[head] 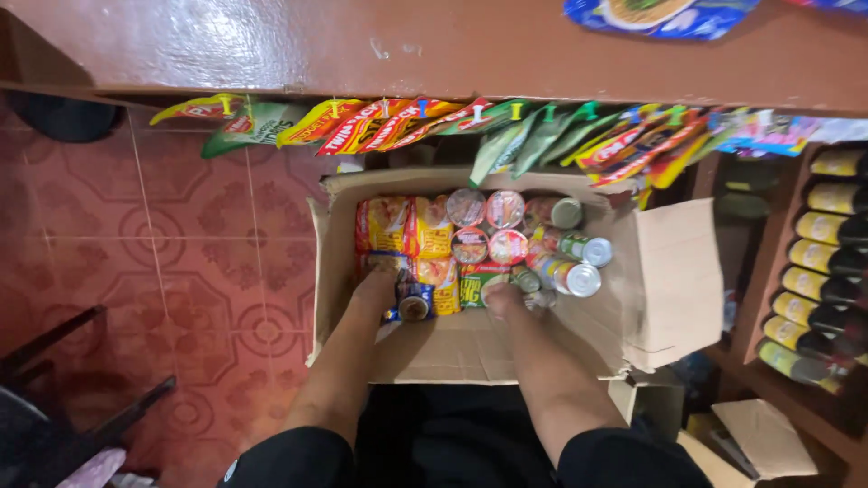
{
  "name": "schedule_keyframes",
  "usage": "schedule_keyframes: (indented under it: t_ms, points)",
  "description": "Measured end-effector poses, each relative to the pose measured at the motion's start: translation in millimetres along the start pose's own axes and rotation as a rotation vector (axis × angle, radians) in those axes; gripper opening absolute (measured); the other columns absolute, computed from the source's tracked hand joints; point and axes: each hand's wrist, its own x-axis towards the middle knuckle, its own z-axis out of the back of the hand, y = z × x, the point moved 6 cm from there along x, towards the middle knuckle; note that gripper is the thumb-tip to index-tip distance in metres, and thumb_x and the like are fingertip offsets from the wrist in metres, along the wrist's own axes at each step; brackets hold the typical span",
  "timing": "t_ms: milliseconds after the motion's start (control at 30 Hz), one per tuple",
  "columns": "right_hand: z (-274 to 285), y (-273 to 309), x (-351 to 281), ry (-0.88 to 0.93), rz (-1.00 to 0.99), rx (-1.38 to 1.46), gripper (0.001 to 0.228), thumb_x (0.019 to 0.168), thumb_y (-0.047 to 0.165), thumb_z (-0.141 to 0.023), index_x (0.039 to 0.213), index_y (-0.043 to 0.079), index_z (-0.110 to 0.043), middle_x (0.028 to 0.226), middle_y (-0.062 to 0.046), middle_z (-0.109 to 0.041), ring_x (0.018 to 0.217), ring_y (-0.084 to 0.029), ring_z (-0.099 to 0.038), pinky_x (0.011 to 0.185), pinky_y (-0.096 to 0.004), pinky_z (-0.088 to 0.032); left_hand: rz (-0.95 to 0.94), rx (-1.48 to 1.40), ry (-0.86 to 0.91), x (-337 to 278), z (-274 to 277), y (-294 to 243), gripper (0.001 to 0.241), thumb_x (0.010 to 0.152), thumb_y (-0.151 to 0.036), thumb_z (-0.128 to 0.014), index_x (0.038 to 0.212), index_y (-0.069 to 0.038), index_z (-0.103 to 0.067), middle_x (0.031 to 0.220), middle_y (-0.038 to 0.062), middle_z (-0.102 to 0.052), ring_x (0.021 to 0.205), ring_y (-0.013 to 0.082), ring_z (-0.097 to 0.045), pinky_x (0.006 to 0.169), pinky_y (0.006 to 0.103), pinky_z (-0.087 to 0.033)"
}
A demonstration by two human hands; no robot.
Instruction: Organize instant noodles and canned goods from a cardboard box onto store shelves.
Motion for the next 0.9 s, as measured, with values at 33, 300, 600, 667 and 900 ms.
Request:
schedule_keyframes:
  t_ms: [33, 300, 600, 667, 900]
  points:
    - [-5.5, 2.1, -0.4, 0.008, -0.005, 0.006, 0.020, 0.091, 0.033, -0.071, 0.096, 0.017, -0.081, 0.093, -0.005, -0.075, 0.081, -0.019, -0.070, 0.074, -0.039, -0.056, 0.003, 0.004, 0.010, -2.9, 1.7, 2.1, 0.067, 0.087, -0.037, -0.074, 0.139, -0.002, -0.052, 0.142, 0.026, -0.054, 0.126, 0.0403, -0.058, 0.104, 0.0464, -0.049]
    - [-17.7, 112.7, -43.4, 0.080, 0.076, 0.385, 0.045, 0.072, 0.030, -0.088, 0.107, 0.006, -0.073, 0.103, -0.012, -0.076, 0.095, -0.024, -0.072, 0.085, -0.038, -0.057, -0.006, 0.303, 0.254, -52.9, 49.1, -43.5, 0.075, 0.072, -0.024, -0.086, 0.139, -0.020, -0.052, 0.145, 0.009, -0.052, 0.137, 0.0319, -0.045, 0.113, 0.0462, -0.037]
    - [1.0, 221.8, -91.0, -0.029, 0.062, 0.377, 0.082, 0.061, 0.030, -0.099, 0.120, -0.002, -0.052, 0.107, -0.019, -0.069, 0.099, -0.028, -0.070, 0.088, -0.039, -0.056, -0.260, -0.076, 0.160, 0.4, -32.6, 24.0, 0.067, 0.062, -0.007, -0.089, 0.123, -0.012, -0.061, 0.109, 0.021, -0.074, 0.101, 0.0382, -0.071, 0.086, 0.0448, -0.057]
    - [8.1, 237.7, -94.3, 0.028, 0.092, 0.274, 0.064, 0.066, 0.032, -0.095, 0.111, 0.004, -0.059, 0.103, -0.015, -0.071, 0.096, -0.026, -0.070, 0.087, -0.038, -0.055, -0.166, -0.033, 0.129, -6.3, -32.5, 31.8, 0.061, 0.071, -0.009, -0.086, 0.125, -0.007, -0.058, 0.109, 0.023, -0.074, 0.103, 0.0387, -0.071, 0.087, 0.0457, -0.057]
    - [6.6, 230.6, -77.1, 0.179, 0.401, 0.301, 0.012, 0.084, 0.019, -0.075, 0.087, 0.013, -0.066, 0.087, -0.005, -0.071, 0.083, -0.016, -0.065, 0.075, -0.033, -0.054, -0.124, -0.047, 0.118, -17.4, -4.3, 4.5, 0.082, 0.063, -0.012, -0.096, 0.134, -0.004, -0.054, 0.119, 0.022, -0.066, 0.111, 0.0371, -0.064, 0.095, 0.0444, -0.052]
